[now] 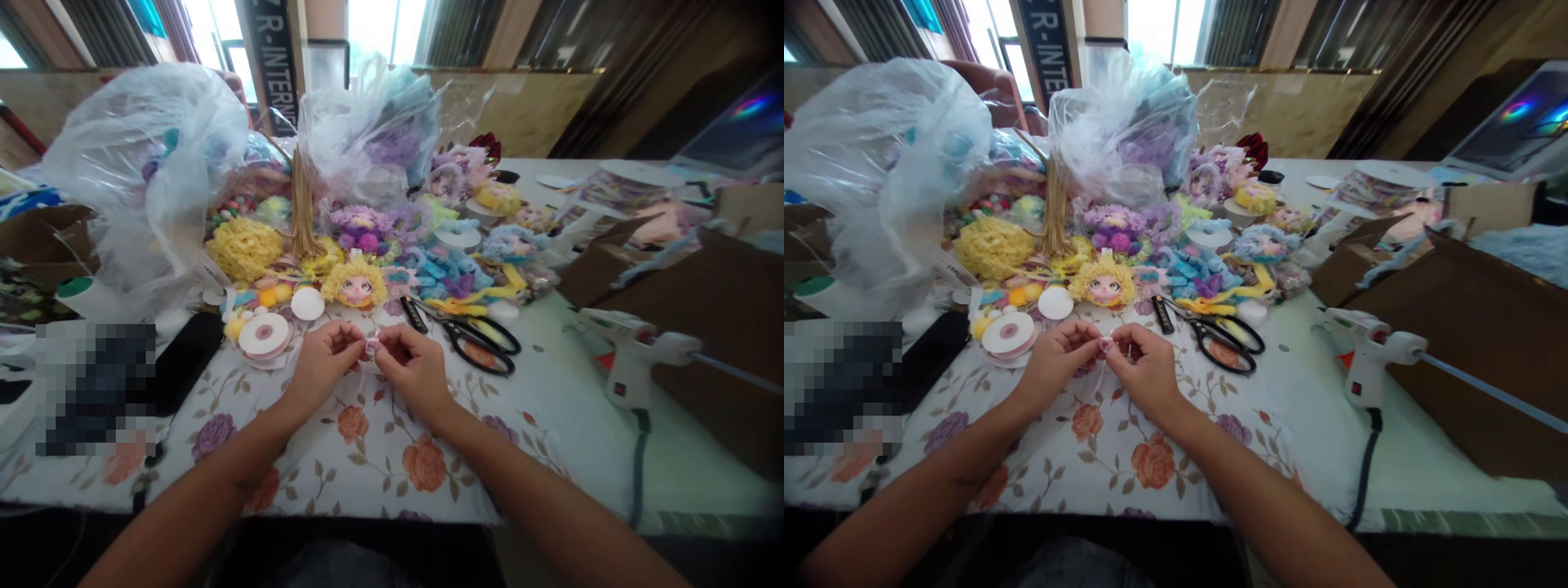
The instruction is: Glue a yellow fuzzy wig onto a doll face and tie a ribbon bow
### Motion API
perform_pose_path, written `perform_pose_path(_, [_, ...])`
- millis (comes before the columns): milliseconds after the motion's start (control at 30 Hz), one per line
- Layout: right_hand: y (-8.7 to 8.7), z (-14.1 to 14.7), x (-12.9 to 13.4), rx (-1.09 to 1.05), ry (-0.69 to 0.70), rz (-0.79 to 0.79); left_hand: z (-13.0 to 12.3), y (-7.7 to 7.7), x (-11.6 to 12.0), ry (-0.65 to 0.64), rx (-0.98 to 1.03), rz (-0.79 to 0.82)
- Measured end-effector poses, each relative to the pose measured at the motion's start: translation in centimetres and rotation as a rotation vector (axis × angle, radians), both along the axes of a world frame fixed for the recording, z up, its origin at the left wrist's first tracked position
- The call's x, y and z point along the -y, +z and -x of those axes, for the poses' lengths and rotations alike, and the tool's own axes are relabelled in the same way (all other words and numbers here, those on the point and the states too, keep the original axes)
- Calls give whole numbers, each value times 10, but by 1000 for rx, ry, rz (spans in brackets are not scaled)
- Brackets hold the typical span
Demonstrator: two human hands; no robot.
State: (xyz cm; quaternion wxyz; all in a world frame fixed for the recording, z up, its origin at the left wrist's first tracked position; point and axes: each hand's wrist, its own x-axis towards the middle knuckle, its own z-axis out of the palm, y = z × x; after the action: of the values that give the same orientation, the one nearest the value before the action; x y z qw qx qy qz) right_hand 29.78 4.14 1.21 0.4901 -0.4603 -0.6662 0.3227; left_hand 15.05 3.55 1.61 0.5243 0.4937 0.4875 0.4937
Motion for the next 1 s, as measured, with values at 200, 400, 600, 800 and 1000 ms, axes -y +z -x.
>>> perform_pose_path(200, [-2,1,-1,10,-16,1,-1,-1,1,2,162,129])
perform_pose_path(400, [-6,1,0,74,14,-68,1,0,1,7,-26,61])
perform_pose_path(600, [-11,-3,-4,316,-18,-370,1,2,4,12,-499,-220])
perform_pose_path(800, [-12,-5,-7,455,-95,-520,-6,4,11,138,-668,-444])
perform_pose_path(1000, [-4,-5,-9,489,-104,-552,-5,10,5,125,-543,-294])
